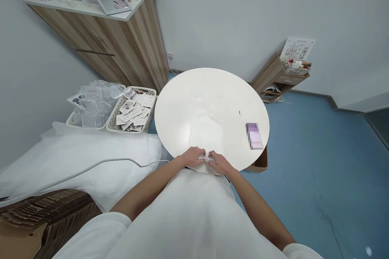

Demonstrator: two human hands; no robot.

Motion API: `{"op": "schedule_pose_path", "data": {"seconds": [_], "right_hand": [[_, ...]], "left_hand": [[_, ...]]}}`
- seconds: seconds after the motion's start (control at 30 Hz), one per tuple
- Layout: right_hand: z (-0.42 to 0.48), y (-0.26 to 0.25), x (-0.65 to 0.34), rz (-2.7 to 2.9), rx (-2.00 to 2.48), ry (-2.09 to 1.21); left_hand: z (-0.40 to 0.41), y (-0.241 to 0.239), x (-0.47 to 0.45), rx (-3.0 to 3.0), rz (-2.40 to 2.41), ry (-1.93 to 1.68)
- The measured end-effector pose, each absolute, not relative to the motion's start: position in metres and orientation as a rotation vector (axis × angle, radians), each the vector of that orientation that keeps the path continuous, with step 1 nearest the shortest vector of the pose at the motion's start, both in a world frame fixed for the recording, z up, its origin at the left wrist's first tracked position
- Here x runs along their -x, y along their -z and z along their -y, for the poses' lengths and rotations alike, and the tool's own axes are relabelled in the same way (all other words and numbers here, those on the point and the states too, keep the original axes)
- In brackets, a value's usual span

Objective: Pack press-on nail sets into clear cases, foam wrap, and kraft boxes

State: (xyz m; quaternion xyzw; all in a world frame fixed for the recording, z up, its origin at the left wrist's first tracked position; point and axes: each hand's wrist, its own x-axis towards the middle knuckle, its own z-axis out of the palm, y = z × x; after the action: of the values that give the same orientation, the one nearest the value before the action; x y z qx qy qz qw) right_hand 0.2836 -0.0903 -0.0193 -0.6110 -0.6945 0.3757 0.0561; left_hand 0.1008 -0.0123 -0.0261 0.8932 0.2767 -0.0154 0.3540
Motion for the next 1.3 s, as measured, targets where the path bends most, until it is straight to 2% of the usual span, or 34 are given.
{"op": "schedule_pose_path", "data": {"seconds": [0.17, 0.4, 0.77, 0.87, 1.0, 1.13, 1.3], "right_hand": [[0.067, 0.012, -0.293, 2.192, 1.808, -0.956], [0.048, 0.014, -0.294, 2.215, 1.891, -0.944], [0.04, 0.045, -0.31, 1.754, 2.164, -1.001], [0.045, 0.055, -0.316, 1.609, 2.269, -0.868], [0.063, 0.062, -0.32, 1.549, 2.304, -0.487], [0.078, 0.057, -0.317, 1.863, 2.075, -0.333], [0.07, 0.055, -0.306, 2.309, 1.801, -0.516]], "left_hand": [[0.0, 0.023, -0.104, -2.385, -0.815, -0.086], [-0.01, 0.028, -0.104, -2.247, -0.944, -0.004], [-0.032, 0.042, -0.116, -2.144, -1.221, 0.233], [-0.031, 0.042, -0.116, -2.157, -1.324, 0.266], [-0.025, 0.035, -0.108, -2.289, -1.472, 0.131], [-0.012, 0.032, -0.103, -2.592, -1.274, -0.126], [0.002, 0.043, -0.115, -2.647, -0.922, -0.019]]}}
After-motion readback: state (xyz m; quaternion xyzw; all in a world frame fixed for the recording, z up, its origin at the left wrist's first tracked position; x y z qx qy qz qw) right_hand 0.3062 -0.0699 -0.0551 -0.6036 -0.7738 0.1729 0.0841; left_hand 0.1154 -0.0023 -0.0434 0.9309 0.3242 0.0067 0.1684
